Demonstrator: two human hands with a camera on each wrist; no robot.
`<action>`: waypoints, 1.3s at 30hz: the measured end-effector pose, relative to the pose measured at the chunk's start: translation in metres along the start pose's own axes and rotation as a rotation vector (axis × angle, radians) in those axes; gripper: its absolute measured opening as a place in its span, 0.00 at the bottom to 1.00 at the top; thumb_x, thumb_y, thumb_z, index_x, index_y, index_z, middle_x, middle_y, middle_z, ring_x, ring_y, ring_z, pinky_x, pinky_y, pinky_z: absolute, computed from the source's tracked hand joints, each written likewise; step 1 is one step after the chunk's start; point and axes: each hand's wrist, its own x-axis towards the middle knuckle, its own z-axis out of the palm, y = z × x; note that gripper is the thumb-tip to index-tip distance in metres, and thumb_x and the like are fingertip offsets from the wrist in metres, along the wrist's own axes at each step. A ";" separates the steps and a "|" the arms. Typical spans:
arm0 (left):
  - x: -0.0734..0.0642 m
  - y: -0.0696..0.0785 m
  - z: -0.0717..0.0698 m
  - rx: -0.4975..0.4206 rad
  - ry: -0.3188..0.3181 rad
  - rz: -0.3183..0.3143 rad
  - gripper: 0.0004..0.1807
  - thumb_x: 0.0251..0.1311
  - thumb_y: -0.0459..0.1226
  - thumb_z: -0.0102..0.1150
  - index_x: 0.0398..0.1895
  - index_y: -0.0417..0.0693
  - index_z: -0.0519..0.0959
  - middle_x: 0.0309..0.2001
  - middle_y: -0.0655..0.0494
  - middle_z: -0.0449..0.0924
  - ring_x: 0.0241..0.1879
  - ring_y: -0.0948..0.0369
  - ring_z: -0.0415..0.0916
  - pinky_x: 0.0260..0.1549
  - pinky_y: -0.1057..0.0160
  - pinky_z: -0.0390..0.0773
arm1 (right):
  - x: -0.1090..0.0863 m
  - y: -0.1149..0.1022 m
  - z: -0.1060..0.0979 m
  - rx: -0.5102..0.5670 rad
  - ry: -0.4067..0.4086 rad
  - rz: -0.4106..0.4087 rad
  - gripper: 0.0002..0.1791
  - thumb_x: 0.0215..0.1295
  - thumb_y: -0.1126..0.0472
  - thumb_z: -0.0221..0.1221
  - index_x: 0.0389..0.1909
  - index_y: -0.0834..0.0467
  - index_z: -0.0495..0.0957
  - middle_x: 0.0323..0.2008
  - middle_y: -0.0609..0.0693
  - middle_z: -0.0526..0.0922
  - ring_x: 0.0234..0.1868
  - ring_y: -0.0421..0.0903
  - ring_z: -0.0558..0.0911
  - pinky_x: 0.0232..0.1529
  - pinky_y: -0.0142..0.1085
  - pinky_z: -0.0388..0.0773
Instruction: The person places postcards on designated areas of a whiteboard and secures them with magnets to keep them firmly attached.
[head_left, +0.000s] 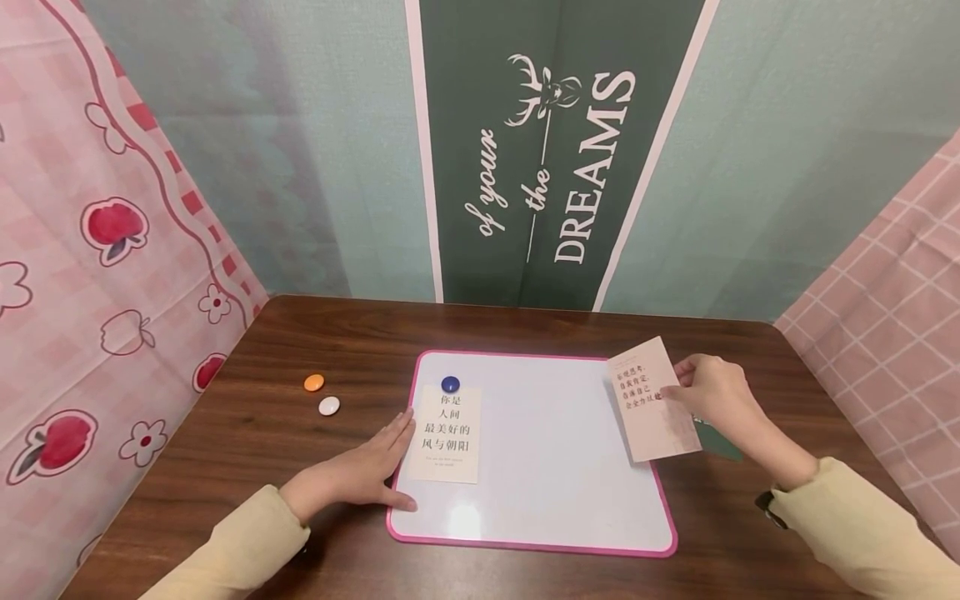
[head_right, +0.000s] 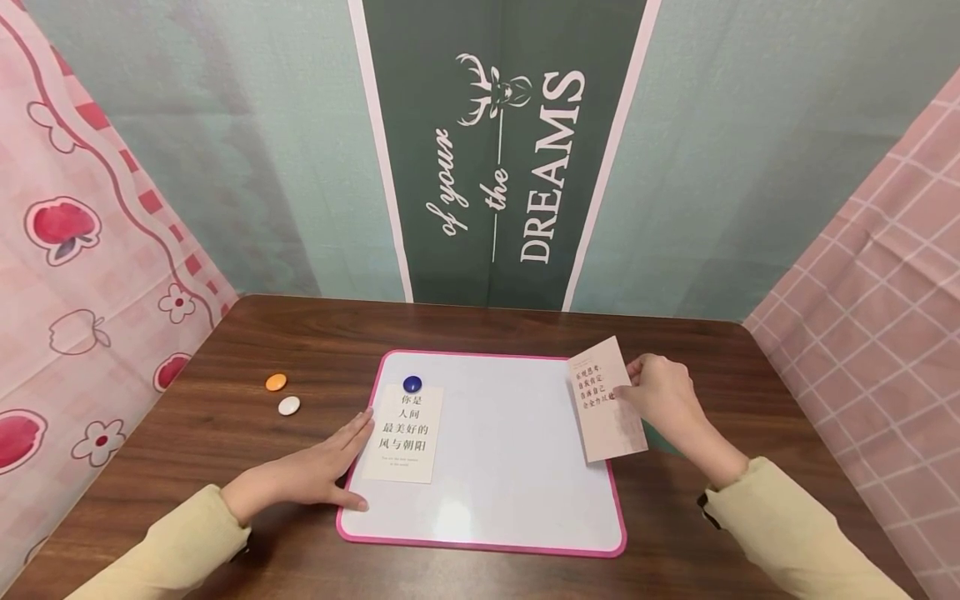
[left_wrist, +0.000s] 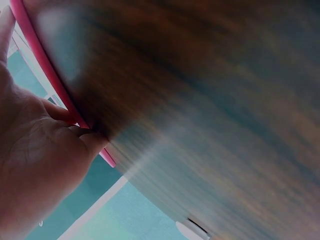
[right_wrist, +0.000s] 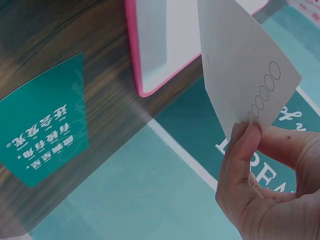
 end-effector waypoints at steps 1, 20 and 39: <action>0.000 0.000 0.000 0.000 0.001 0.000 0.63 0.53 0.55 0.73 0.78 0.28 0.47 0.82 0.34 0.36 0.81 0.39 0.40 0.76 0.38 0.54 | 0.000 -0.002 0.001 0.003 0.000 -0.001 0.18 0.55 0.67 0.69 0.37 0.78 0.77 0.27 0.65 0.82 0.24 0.48 0.77 0.22 0.34 0.71; 0.000 0.000 0.000 -0.004 0.000 0.002 0.63 0.53 0.56 0.73 0.78 0.28 0.47 0.82 0.34 0.36 0.81 0.39 0.40 0.75 0.38 0.54 | -0.003 -0.036 0.019 0.089 0.013 -0.032 0.18 0.56 0.66 0.70 0.40 0.75 0.79 0.28 0.64 0.83 0.26 0.47 0.77 0.24 0.33 0.72; 0.001 -0.001 0.001 0.000 0.005 0.007 0.63 0.53 0.55 0.73 0.78 0.28 0.47 0.82 0.34 0.36 0.81 0.39 0.40 0.75 0.38 0.54 | -0.001 -0.050 0.041 0.259 -0.110 0.120 0.25 0.55 0.63 0.74 0.47 0.75 0.78 0.33 0.65 0.85 0.24 0.42 0.82 0.24 0.31 0.75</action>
